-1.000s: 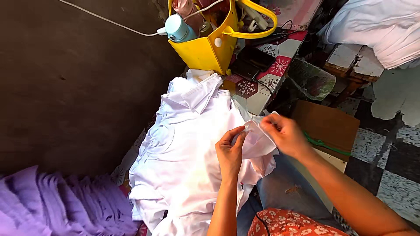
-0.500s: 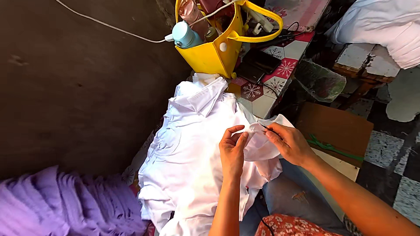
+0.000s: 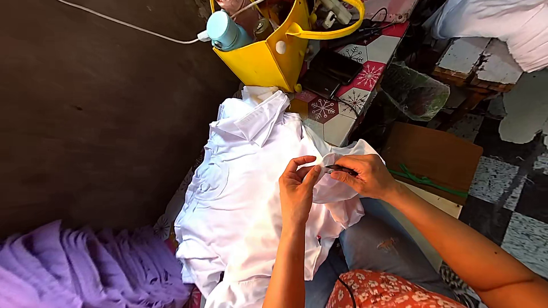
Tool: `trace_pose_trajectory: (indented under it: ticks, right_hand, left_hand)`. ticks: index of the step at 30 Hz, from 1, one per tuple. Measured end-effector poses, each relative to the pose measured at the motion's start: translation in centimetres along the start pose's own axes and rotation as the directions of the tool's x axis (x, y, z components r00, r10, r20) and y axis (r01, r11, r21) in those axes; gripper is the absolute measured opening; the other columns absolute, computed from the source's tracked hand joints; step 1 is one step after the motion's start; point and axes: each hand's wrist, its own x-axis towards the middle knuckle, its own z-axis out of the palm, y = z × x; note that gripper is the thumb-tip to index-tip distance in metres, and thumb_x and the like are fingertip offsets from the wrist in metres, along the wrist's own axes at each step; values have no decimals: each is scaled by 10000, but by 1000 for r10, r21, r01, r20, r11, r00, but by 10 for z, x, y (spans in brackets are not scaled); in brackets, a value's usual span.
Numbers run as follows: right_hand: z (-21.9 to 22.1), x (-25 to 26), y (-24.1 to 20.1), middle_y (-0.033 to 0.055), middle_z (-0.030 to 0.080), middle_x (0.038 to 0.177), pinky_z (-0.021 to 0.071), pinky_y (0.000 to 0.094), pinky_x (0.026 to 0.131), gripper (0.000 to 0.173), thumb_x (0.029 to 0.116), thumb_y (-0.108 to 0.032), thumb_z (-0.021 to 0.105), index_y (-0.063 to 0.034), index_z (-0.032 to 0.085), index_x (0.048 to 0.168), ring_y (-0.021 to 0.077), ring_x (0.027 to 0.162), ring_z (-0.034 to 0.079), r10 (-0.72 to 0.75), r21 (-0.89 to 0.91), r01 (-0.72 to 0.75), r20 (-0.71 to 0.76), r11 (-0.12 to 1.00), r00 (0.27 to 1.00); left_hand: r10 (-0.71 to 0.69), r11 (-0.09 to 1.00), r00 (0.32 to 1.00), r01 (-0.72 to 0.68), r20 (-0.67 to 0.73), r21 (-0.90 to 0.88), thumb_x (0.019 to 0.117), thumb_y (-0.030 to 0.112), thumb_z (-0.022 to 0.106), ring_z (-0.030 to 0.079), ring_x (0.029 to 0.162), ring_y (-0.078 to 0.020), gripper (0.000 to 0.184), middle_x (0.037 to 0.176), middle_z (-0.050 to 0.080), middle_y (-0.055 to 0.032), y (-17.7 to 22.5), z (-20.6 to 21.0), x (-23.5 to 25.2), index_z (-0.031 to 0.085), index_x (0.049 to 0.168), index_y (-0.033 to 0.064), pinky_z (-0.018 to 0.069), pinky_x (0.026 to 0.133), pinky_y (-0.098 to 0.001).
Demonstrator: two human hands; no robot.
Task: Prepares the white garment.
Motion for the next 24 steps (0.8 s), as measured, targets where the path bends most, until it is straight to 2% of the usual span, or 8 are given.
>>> trace_pose_trajectory:
  ticks: [5, 10, 16, 20, 24]
  right_hand:
    - [0, -1, -1, 26, 615, 648, 412, 292, 504, 414, 1000, -394, 589, -56, 716, 799, 107, 560, 553, 27, -28, -28, -26, 999, 999]
    - [-6, -4, 2, 8, 574, 653, 389, 269, 517, 432, 984, -448, 611, -48, 712, 857, 82, 560, 489, 75, 8, -75, -15, 997, 997]
    - [-7, -3, 4, 16, 607, 656, 414, 273, 521, 411, 993, -407, 599, -47, 723, 840, 88, 567, 531, 35, 19, -35, 27, 999, 999]
    - [-7, -2, 4, 24, 649, 673, 445, 285, 516, 371, 987, -357, 607, -56, 737, 814, 99, 579, 578, 13, -20, -13, -9, 1000, 1000]
    - [-6, -4, 7, 26, 616, 643, 416, 277, 488, 357, 981, -328, 610, -50, 709, 781, 102, 552, 556, 6, -50, -9, -60, 999, 998]
  left_hand:
    - [-6, 1000, 1000, 6, -6, 11, 911, -68, 662, 685, 668, -35, 205, 766, 738, -17, -1, 1, -2, 666, 1092, 28, 560, 651, -185]
    - [-7, 1000, 1000, 7, -13, 0, 918, -68, 651, 684, 671, -39, 201, 762, 736, -17, -1, 0, -3, 665, 1093, 31, 560, 654, -190]
    - [3, 999, 1000, -4, 7, 48, 919, -58, 657, 679, 670, -27, 209, 769, 737, -3, 1, 2, -3, 663, 1102, 41, 555, 648, -184]
    - [0, 998, 1000, -1, 5, 56, 914, -63, 662, 678, 665, -23, 213, 765, 737, 1, 1, 3, -3, 663, 1099, 42, 554, 646, -179]
    - [-17, 999, 1000, 17, 3, 35, 915, -64, 657, 668, 655, -16, 219, 759, 732, 6, -1, 5, -3, 668, 1104, 48, 548, 640, -174]
